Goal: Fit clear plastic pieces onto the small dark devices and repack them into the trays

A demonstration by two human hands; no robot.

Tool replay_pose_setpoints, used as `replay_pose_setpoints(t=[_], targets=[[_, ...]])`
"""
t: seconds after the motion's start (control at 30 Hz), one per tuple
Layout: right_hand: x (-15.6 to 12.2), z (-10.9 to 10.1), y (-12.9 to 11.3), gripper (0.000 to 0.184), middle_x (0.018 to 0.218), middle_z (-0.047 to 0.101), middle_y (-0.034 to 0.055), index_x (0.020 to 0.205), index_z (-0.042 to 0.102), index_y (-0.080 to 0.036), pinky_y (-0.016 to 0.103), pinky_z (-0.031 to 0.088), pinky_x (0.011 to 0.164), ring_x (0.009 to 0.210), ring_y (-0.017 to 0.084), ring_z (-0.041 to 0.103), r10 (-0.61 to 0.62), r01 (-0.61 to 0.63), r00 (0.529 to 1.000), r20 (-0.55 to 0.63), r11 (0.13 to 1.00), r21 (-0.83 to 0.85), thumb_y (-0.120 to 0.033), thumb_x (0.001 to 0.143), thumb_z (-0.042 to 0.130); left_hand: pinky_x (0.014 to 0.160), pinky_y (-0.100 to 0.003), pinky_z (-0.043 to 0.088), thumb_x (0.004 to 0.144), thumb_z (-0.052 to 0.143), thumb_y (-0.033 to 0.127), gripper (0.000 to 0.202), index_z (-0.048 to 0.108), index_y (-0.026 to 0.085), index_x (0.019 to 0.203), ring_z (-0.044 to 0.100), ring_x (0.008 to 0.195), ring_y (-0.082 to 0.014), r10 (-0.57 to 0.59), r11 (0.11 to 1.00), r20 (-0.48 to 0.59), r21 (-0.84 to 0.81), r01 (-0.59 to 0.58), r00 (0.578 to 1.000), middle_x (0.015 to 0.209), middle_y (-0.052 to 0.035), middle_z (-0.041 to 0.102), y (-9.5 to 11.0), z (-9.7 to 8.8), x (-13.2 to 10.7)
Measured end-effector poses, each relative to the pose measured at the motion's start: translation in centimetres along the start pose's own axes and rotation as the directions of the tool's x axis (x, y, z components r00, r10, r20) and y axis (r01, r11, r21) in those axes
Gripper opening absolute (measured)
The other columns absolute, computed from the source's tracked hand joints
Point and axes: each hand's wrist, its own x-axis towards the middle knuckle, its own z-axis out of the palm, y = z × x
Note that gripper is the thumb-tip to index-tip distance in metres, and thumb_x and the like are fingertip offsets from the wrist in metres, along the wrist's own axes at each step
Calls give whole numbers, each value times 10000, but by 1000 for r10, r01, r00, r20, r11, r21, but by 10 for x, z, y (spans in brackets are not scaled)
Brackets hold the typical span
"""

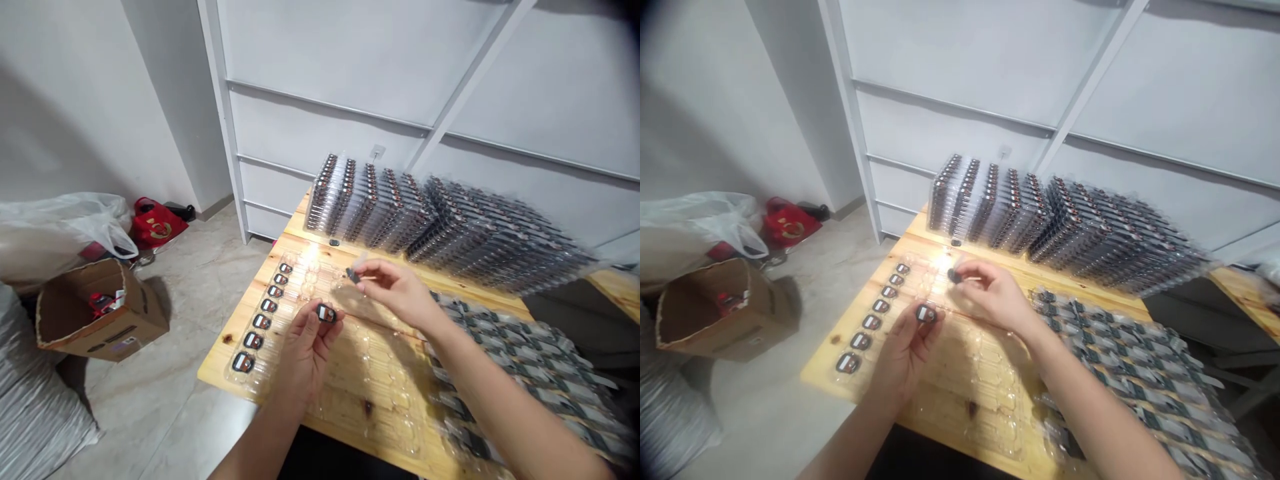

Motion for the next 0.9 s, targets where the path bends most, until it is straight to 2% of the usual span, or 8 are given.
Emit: replay_pose_setpoints(t=[0.03, 0.1, 0.27, 0.67, 0.9], targets=[[-12, 6, -12, 246, 971, 592, 68, 958, 586, -139, 247, 475, 761, 854, 140, 581, -38, 37, 999, 17, 998, 43, -290, 765, 600, 773, -262, 531, 686, 702, 226, 266, 623, 134, 923, 631, 848, -183, 4, 1000, 11, 0, -4, 1000, 902, -67, 648, -1, 1, -1], [-32, 17, -27, 179, 956, 590, 58, 941, 604, -160, 258, 463, 793, 881, 139, 568, -95, 95, 995, 39, 995, 6, -243, 785, 581, 769, -257, 531, 686, 702, 227, 273, 623, 131, 928, 631, 832, -166, 13, 1000, 31, 9, -13, 999, 912, -69, 647, -3, 3, -4], [-53, 33, -32, 151, 924, 589, 42, 929, 611, -191, 261, 455, 782, 857, 134, 558, -210, 215, 977, 43, 963, -161, -167, 792, 552, 769, -246, 526, 685, 703, 249, 305, 616, 134, 954, 625, 774, -123, 25, 998, 47, 56, -28, 999, 911, -63, 645, -9, 2, -16], [-71, 38, -39, 173, 961, 576, 27, 939, 604, -200, 227, 454, 806, 903, 119, 547, -199, 201, 980, 27, 966, -162, -134, 788, 552, 729, -200, 518, 659, 725, 247, 368, 591, 122, 978, 620, 764, -115, -6, 997, 59, 81, 1, 998, 894, -60, 637, -7, 3, -32], [-71, 34, -43, 149, 978, 576, 45, 946, 601, -187, 256, 449, 825, 921, 139, 544, -182, 188, 982, 50, 968, -165, -181, 810, 542, 776, -240, 510, 682, 704, 260, 368, 588, 122, 1002, 620, 834, -151, -30, 998, 96, 56, 25, 995, 956, -84, 628, -7, 4, -34]])
